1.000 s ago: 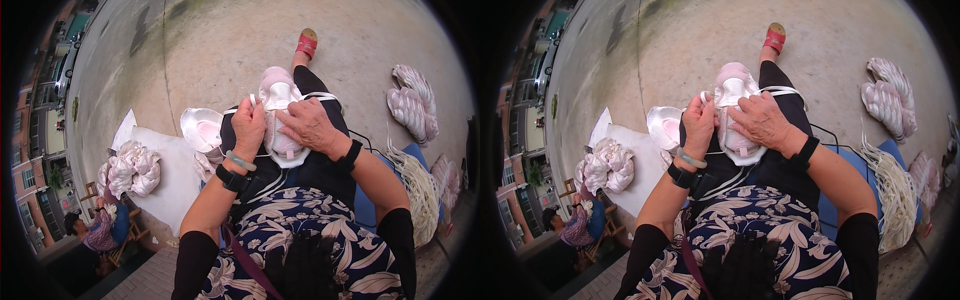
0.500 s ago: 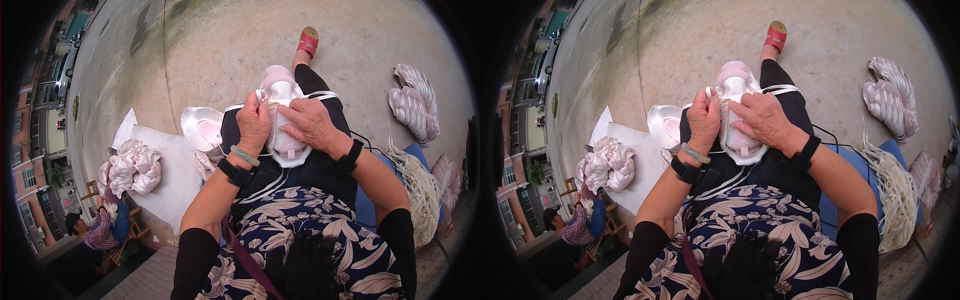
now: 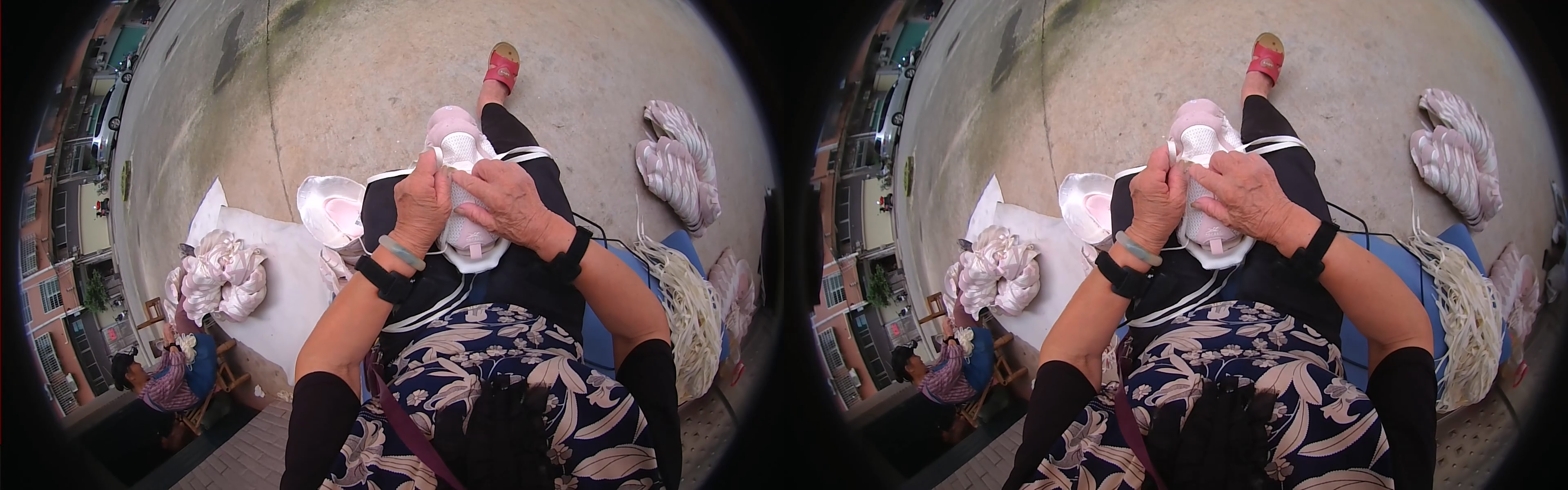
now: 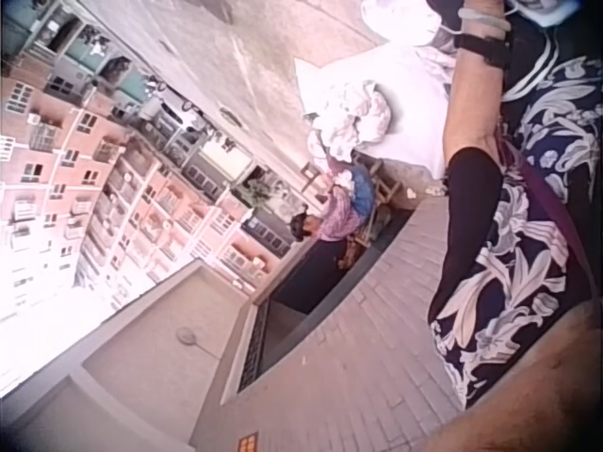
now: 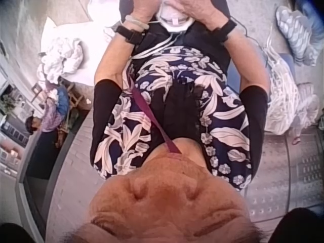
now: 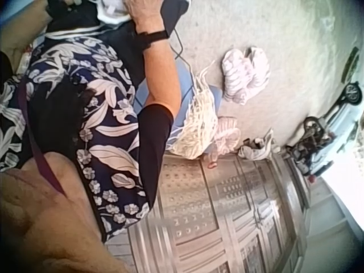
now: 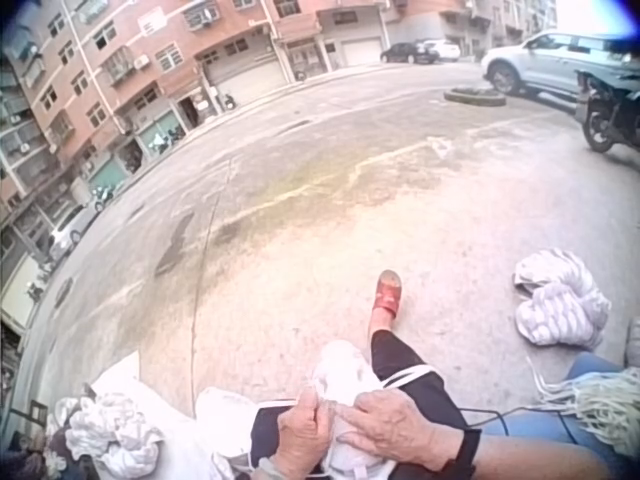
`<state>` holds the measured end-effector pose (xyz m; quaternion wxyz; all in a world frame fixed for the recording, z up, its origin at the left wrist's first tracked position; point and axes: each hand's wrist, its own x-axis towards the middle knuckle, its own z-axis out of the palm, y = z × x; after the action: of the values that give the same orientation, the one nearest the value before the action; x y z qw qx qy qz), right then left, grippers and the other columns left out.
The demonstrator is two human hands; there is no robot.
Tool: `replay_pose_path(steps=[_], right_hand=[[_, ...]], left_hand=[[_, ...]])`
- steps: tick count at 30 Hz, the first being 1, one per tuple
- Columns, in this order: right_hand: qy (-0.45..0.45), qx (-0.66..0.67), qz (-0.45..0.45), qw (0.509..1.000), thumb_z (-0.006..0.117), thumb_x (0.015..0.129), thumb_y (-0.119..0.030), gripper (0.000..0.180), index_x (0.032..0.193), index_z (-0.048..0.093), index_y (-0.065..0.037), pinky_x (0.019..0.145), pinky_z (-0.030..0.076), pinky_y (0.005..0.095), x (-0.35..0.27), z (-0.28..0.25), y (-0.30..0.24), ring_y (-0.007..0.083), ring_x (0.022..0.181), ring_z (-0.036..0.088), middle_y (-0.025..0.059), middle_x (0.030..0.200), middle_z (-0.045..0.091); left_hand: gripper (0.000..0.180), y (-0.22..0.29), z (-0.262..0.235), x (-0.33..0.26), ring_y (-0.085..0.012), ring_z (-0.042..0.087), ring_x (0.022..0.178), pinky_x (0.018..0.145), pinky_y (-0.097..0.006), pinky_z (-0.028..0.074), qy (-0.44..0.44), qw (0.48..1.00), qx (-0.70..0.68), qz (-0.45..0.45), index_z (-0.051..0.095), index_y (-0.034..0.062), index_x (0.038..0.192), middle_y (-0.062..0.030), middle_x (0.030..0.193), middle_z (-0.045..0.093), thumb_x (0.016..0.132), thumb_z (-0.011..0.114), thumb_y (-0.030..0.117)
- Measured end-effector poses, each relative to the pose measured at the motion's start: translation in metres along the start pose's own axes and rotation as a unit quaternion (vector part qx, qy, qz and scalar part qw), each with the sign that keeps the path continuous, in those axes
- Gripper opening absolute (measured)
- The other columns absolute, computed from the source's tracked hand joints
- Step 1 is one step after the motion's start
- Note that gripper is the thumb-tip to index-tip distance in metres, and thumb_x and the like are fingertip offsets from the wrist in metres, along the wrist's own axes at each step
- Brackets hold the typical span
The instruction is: Lacing a pink and white shoe upper in a manual assembly area.
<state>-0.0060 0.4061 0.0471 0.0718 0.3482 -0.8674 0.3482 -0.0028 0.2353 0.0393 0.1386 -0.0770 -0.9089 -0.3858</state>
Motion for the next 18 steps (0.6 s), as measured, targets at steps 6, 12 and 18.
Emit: replay_pose_path(steps=[6, 12, 18], right_hand=[[0.000, 0.011, 0.008, 1.000, 0.069, 0.070, -0.024, 0.044, 0.109, 0.056, -0.009, 0.066, 0.043, 0.0348, -0.001, 0.002, 0.000, 0.0243, 0.074, 0.052, 0.0078, 0.080, 0.049], [0.007, 0.032, 0.009, 0.999, 0.068, 0.070, -0.023, 0.042, 0.108, 0.057, -0.008, 0.067, 0.043, 0.0359, -0.003, 0.002, 0.003, 0.0253, 0.075, 0.052, 0.0088, 0.081, 0.050], [0.012, 0.045, 0.011, 0.999, 0.067, 0.069, -0.020, 0.042, 0.107, 0.057, -0.007, 0.066, 0.044, 0.0365, -0.004, 0.004, 0.003, 0.0259, 0.076, 0.053, 0.0092, 0.081, 0.049]], left_hand=[[0.019, -0.002, 0.004, 0.006, -0.0288, 0.058, 0.054, 0.049, -0.035, 0.045, -0.033, 0.998, 0.045, 0.012, 0.051, 0.0019, 0.096, -0.0125, 0.060, 0.056, 0.080, 0.061, 0.009], [0.028, 0.009, -0.015, -0.003, -0.0285, 0.058, 0.060, 0.053, -0.035, 0.046, -0.019, 0.998, 0.001, -0.061, 0.050, 0.0008, 0.098, -0.0128, 0.078, 0.059, 0.076, 0.065, 0.011], [0.044, 0.010, -0.029, -0.006, -0.0326, 0.060, 0.073, 0.066, -0.036, 0.050, -0.082, 0.983, 0.076, 0.144, 0.050, -0.0025, 0.110, -0.0161, 0.094, 0.059, 0.071, 0.065, 0.009]])
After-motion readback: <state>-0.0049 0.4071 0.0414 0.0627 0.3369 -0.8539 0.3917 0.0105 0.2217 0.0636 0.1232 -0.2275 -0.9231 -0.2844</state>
